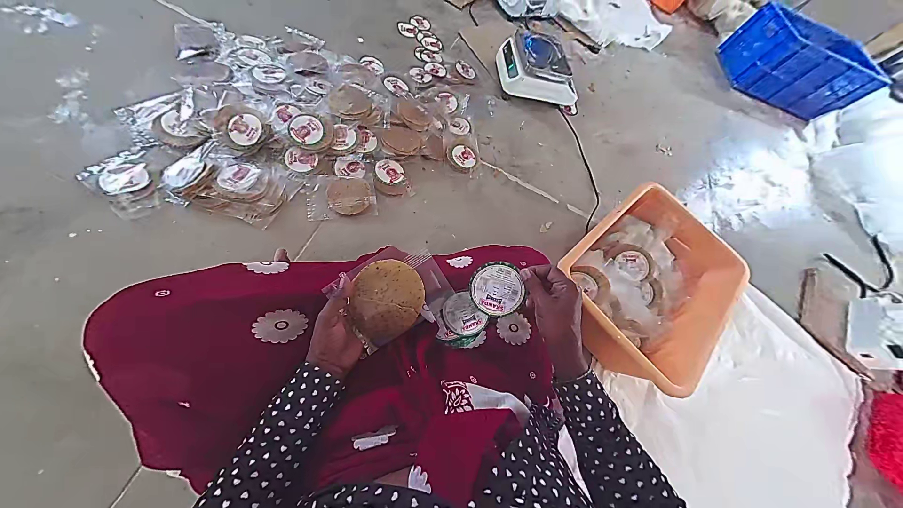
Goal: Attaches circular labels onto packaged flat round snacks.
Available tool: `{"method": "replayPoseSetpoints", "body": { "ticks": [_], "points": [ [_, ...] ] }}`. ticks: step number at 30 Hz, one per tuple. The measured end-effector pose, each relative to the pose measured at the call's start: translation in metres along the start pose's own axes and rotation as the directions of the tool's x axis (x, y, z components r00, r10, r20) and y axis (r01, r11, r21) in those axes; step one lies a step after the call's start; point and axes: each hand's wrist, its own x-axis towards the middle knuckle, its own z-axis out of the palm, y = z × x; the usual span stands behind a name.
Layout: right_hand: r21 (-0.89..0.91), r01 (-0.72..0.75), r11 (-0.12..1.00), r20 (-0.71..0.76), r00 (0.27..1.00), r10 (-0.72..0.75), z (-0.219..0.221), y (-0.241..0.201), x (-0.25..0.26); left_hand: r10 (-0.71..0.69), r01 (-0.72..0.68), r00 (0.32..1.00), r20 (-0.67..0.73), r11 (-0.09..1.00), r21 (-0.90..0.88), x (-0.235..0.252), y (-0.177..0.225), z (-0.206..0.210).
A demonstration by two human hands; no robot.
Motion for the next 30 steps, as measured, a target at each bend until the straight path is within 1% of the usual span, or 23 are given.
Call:
{"method": "replayPoseSetpoints", "body": {
  "ticks": [3,7,9,10,11,13,14,15,16,17,18,20,21,23,26,27,30],
  "points": [
    [0.057,-0.009,0.998,-0.019,1.000,0.010,-0.002,0.005,0.006,-0.003,0.003,1.000,0.007,0.999,-0.040,0.001,0.000,-0.002],
    [0.090,-0.014,0.996,0.037,0.999,0.011,-0.003,0.008,0.009,-0.012,0.012,1.000,0.001,0.999,-0.039,0.002,-0.002,-0.003],
    [0.159,-0.071,0.985,0.082,0.995,0.058,-0.002,0.005,0.007,-0.028,0.028,1.000,-0.014,0.999,-0.017,0.000,-0.001,-0.001],
    [0.234,-0.130,0.964,0.105,0.989,0.108,-0.002,0.004,0.007,-0.029,0.029,1.000,-0.005,0.999,-0.014,0.001,-0.001,-0.002],
    [0.331,-0.214,0.919,0.128,0.975,0.181,-0.002,0.004,0.008,-0.026,0.026,1.000,0.010,0.999,-0.020,0.002,-0.002,-0.004],
    [0.498,-0.404,0.768,0.152,0.912,0.381,-0.003,-0.004,0.010,-0.015,0.015,1.000,0.015,1.000,-0.008,0.002,-0.002,-0.005],
    [0.558,-0.457,0.693,0.167,0.880,0.445,-0.004,-0.007,0.011,-0.007,0.006,1.000,0.004,1.000,0.009,0.001,-0.001,-0.002],
    [0.600,-0.479,0.641,0.189,0.863,0.468,-0.006,-0.007,0.011,-0.001,0.001,1.000,0.003,1.000,0.017,0.000,-0.001,0.000],
    [0.631,-0.473,0.615,0.202,0.866,0.458,-0.006,-0.007,0.011,0.001,-0.001,1.000,0.000,1.000,0.015,0.000,-0.001,0.000],
    [0.627,-0.451,0.635,0.193,0.880,0.434,-0.005,-0.007,0.011,-0.001,0.001,1.000,-0.010,1.000,0.009,0.001,-0.001,0.001],
    [0.581,-0.415,0.700,0.164,0.902,0.399,-0.003,-0.007,0.010,-0.008,0.008,1.000,-0.010,1.000,-0.004,0.001,-0.002,-0.001],
    [0.417,-0.309,0.855,0.090,0.950,0.299,0.000,-0.002,0.009,-0.044,0.045,0.999,0.016,0.997,-0.069,0.004,-0.005,-0.007],
    [0.358,-0.265,0.896,0.072,0.964,0.256,0.001,-0.002,0.009,-0.066,0.069,0.997,0.034,0.993,-0.092,0.006,-0.005,-0.009],
    [0.321,-0.217,0.922,0.076,0.976,0.204,0.004,-0.002,0.010,-0.105,0.115,0.991,0.087,0.987,-0.113,0.007,-0.007,-0.015],
    [0.319,-0.155,0.935,0.115,0.986,0.124,0.004,-0.010,0.009,-0.126,0.129,0.990,0.070,0.990,-0.050,0.001,-0.006,-0.010],
    [0.317,-0.108,0.942,0.109,0.991,0.077,0.004,-0.011,0.009,-0.121,0.122,0.991,0.056,0.993,-0.008,-0.004,-0.003,-0.003],
    [0.326,0.008,0.945,0.024,1.000,-0.017,0.008,-0.018,0.011,-0.117,0.113,0.989,0.093,0.993,0.047,-0.007,-0.001,0.002]
  ]
}}
